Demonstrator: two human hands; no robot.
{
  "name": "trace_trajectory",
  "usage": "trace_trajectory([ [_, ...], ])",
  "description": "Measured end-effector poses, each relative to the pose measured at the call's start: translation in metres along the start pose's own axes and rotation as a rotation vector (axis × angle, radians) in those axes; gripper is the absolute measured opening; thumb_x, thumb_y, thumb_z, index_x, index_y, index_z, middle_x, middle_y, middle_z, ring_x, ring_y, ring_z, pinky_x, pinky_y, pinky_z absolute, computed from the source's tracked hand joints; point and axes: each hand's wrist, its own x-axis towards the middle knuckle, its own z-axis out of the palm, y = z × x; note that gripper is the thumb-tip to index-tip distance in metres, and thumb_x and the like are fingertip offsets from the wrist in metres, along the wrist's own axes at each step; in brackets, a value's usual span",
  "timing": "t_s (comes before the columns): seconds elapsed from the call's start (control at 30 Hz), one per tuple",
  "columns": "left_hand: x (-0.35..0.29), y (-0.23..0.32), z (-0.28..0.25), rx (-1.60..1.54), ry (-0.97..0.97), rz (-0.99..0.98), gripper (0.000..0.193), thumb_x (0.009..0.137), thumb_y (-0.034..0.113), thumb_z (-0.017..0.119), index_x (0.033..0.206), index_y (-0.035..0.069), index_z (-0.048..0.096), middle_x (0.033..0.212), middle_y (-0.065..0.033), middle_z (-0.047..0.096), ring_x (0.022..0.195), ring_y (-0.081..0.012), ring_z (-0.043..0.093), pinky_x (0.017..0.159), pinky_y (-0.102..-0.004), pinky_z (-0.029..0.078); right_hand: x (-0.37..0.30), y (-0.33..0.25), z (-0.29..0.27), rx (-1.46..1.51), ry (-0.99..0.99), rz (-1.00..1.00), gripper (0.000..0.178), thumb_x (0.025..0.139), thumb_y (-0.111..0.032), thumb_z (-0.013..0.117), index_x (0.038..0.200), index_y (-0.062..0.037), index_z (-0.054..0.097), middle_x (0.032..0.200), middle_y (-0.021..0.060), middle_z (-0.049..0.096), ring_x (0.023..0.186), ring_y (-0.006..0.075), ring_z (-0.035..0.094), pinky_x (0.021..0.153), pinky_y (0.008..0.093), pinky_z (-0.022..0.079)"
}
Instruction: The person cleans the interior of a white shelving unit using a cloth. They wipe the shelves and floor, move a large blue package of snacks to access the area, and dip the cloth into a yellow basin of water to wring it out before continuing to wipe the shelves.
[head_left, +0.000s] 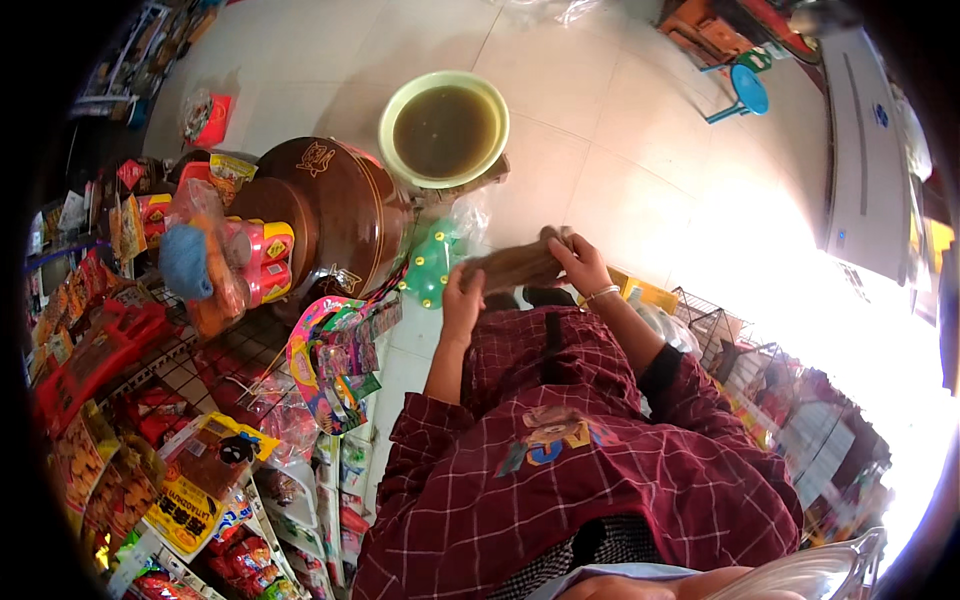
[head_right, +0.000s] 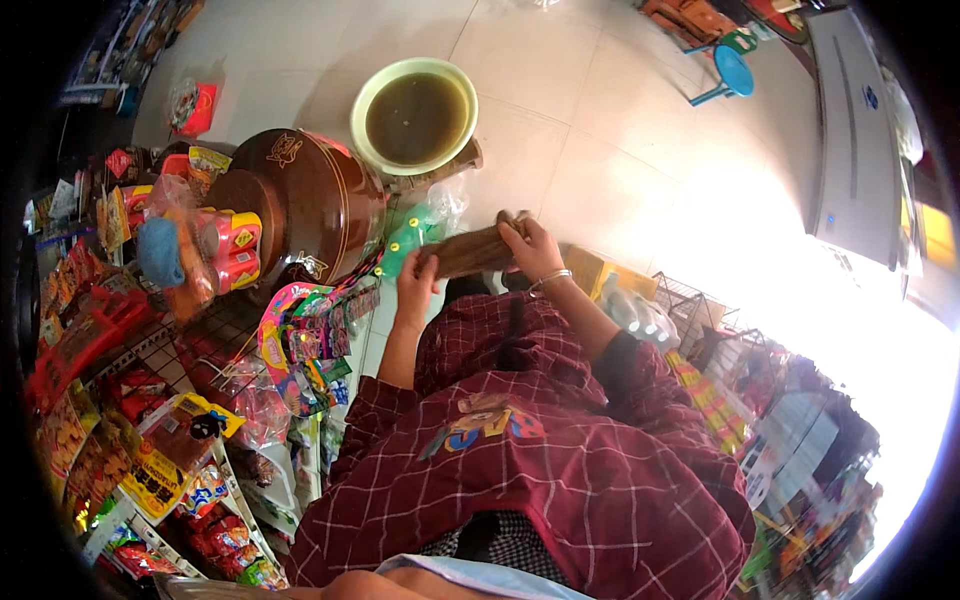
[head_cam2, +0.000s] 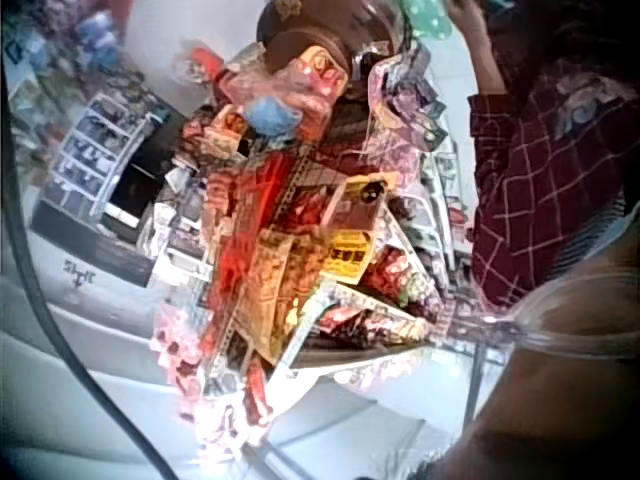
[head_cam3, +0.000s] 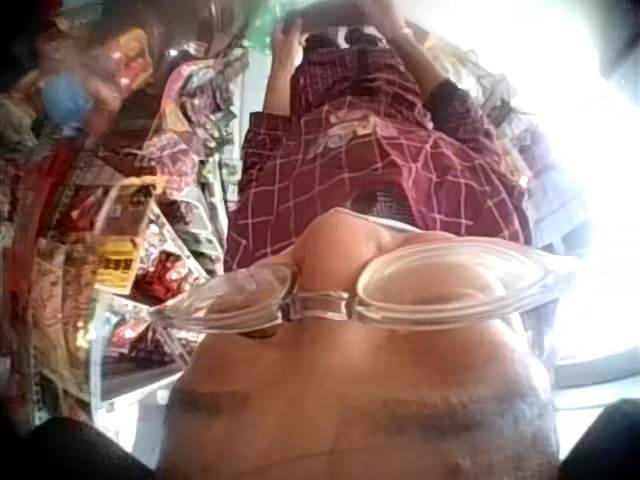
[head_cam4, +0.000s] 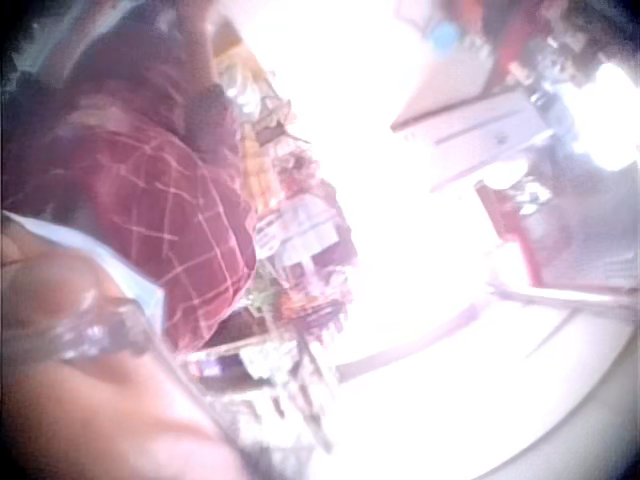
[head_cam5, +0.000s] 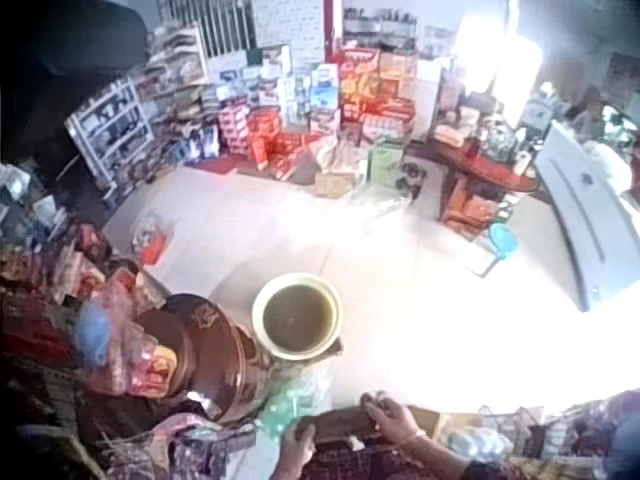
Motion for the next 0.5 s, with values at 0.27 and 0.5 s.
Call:
trace_trajectory([
  [0.27, 0.154, 0.08, 0.001, 0.282, 0.421, 0.38, 0.038, 0.092, 0.023, 0.054, 0.117, -0.005, 0.051, 0.109, -0.0183, 0.059, 0.097, -0.0286, 0.058, 0.085, -0.0344, 0.044, 0.163, -0.077, 0.052, -0.131, 0.154, -0.361, 0.036, 0.085, -0.033, 0.065, 0.089, 0.0008, 0.053, 0.075, 0.0115, 0.06, 0.064, 0.0161, 0.062, 0.055, 0.0315, 0.049],
  [0.5, 0.311, 0.016, -0.029, 0.88, 0.368, 0.138, 0.061, 0.083, 0.019, 0.061, 0.134, 0.002, 0.033, 0.127, -0.029, 0.041, 0.118, -0.0421, 0.042, 0.097, -0.0451, 0.037, 0.291, -0.039, 0.087, -0.668, 0.092, -0.466, 0.036, 0.082, -0.022, 0.061, 0.114, -0.0071, 0.054, 0.117, 0.0138, 0.052, 0.108, 0.0294, 0.054, 0.088, 0.0414, 0.047],
])
